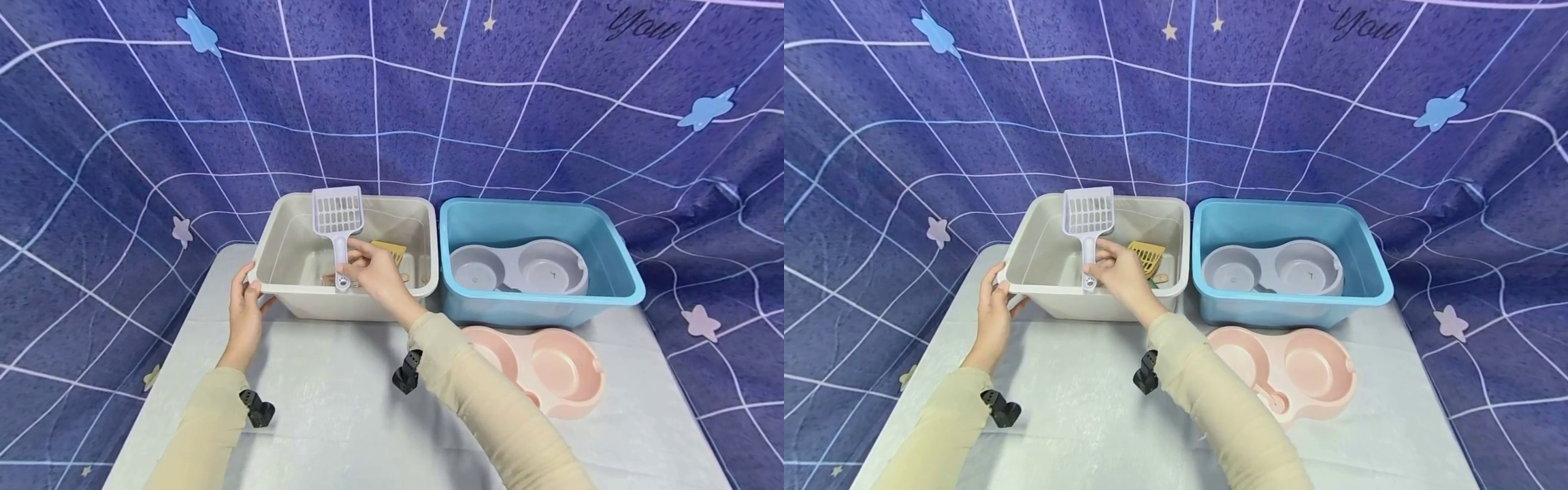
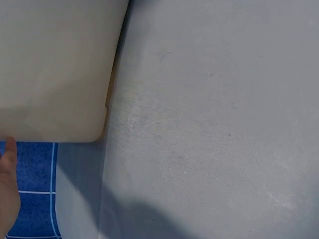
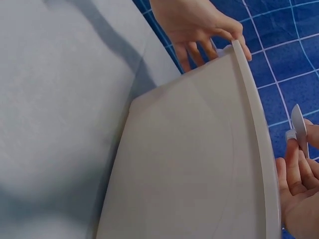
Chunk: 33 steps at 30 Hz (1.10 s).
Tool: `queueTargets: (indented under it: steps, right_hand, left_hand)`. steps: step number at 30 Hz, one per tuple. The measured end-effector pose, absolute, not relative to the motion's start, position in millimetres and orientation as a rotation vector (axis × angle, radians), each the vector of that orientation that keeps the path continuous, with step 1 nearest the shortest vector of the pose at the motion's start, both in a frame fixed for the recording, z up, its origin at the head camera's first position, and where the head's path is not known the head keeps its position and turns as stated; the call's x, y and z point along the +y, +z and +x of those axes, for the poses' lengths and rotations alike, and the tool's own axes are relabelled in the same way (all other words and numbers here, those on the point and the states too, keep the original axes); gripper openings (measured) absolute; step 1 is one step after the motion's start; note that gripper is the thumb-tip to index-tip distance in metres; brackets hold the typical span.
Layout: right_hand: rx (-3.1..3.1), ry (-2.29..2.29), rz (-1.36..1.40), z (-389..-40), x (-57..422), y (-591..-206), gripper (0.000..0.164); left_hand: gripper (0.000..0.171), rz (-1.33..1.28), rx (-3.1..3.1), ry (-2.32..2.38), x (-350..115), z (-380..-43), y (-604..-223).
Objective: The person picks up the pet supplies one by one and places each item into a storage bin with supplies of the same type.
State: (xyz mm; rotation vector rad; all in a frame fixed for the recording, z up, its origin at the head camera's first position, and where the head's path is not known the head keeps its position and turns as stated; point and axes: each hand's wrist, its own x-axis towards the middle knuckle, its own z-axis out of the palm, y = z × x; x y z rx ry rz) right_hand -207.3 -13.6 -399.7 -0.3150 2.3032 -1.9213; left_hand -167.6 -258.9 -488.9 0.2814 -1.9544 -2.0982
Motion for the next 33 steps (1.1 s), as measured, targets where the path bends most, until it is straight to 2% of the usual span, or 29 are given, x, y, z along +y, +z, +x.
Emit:
queueTargets:
  steps: [33]
  right_hand:
    - [2.470, -1.793, -0.329, -216.1, -17.0, -410.2, 0.048]
  left_hand:
    - [0.045, 0.303, -1.953, -2.098, -259.2, -169.2, -490.1]
